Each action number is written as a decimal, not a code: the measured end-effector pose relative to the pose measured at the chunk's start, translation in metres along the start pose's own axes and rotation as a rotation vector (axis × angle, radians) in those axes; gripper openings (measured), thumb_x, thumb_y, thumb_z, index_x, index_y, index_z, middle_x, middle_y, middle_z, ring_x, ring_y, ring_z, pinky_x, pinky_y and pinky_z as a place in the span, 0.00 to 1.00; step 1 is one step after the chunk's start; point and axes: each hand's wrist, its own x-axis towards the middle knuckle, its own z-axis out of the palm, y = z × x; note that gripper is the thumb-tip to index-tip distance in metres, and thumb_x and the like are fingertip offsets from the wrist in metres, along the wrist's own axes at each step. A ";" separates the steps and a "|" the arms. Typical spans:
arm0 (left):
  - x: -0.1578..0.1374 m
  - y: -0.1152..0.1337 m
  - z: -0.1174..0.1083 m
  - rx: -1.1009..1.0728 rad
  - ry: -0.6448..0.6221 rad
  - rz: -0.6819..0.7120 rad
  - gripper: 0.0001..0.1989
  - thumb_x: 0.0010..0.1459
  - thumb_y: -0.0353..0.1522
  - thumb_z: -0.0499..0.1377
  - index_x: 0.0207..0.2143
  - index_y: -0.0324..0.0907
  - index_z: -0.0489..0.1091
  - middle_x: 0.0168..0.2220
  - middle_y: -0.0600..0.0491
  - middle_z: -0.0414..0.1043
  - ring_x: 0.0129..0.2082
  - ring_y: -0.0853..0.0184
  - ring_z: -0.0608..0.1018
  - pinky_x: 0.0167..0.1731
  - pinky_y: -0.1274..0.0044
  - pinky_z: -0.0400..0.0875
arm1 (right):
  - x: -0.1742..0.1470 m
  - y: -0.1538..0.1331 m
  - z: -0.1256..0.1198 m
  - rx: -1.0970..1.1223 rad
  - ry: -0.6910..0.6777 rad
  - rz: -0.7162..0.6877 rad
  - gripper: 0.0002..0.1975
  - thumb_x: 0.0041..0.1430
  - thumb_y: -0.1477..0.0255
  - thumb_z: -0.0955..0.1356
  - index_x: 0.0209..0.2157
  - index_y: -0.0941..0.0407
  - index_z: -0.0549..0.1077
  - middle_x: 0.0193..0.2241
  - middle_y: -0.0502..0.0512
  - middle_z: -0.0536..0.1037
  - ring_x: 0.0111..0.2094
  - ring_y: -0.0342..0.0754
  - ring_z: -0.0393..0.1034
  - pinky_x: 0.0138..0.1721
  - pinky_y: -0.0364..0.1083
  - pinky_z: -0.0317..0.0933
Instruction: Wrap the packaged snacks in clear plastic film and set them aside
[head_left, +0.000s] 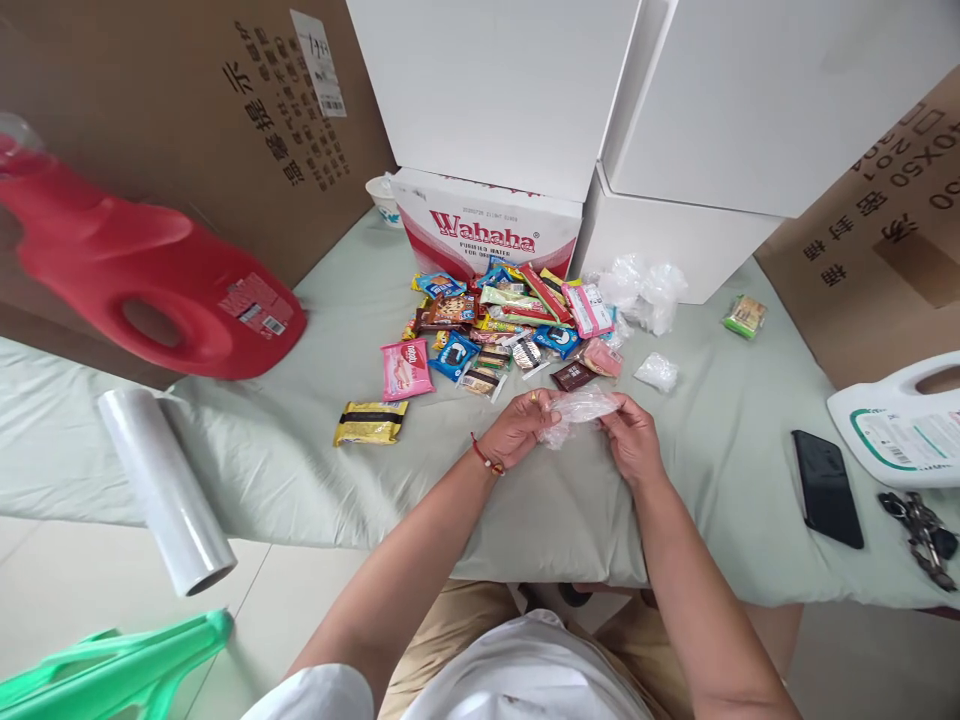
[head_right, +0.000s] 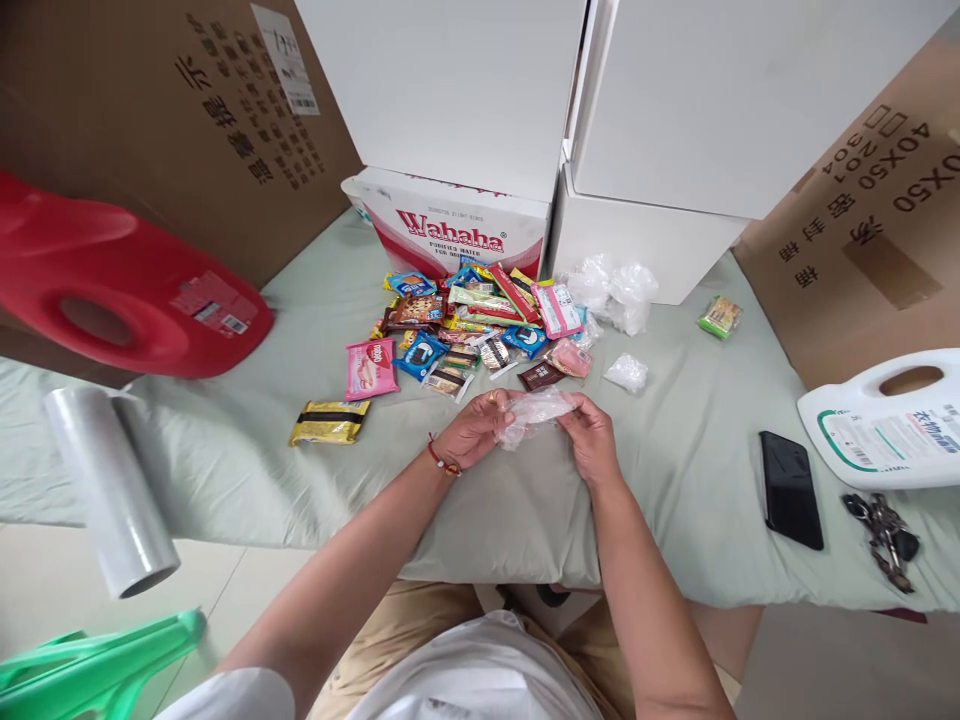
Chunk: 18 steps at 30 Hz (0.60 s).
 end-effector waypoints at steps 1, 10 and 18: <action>0.000 0.000 -0.001 0.013 -0.006 0.009 0.20 0.42 0.34 0.77 0.25 0.40 0.67 0.46 0.51 0.76 0.40 0.66 0.78 0.37 0.74 0.71 | 0.000 -0.001 -0.001 0.054 -0.007 0.037 0.12 0.53 0.60 0.76 0.34 0.52 0.79 0.29 0.48 0.74 0.31 0.45 0.66 0.35 0.44 0.62; 0.002 0.010 -0.004 -0.007 0.024 0.110 0.19 0.42 0.33 0.75 0.23 0.39 0.66 0.35 0.54 0.74 0.29 0.73 0.72 0.30 0.79 0.65 | -0.001 -0.009 -0.006 0.268 0.046 0.182 0.11 0.47 0.64 0.76 0.26 0.53 0.73 0.21 0.46 0.68 0.21 0.41 0.58 0.23 0.42 0.56; 0.006 0.003 -0.002 0.171 0.034 -0.089 0.28 0.56 0.57 0.61 0.30 0.39 0.73 0.30 0.51 0.73 0.26 0.71 0.70 0.26 0.78 0.61 | -0.006 -0.014 -0.009 0.218 -0.177 0.195 0.13 0.49 0.64 0.77 0.26 0.54 0.72 0.25 0.47 0.69 0.23 0.40 0.57 0.25 0.42 0.53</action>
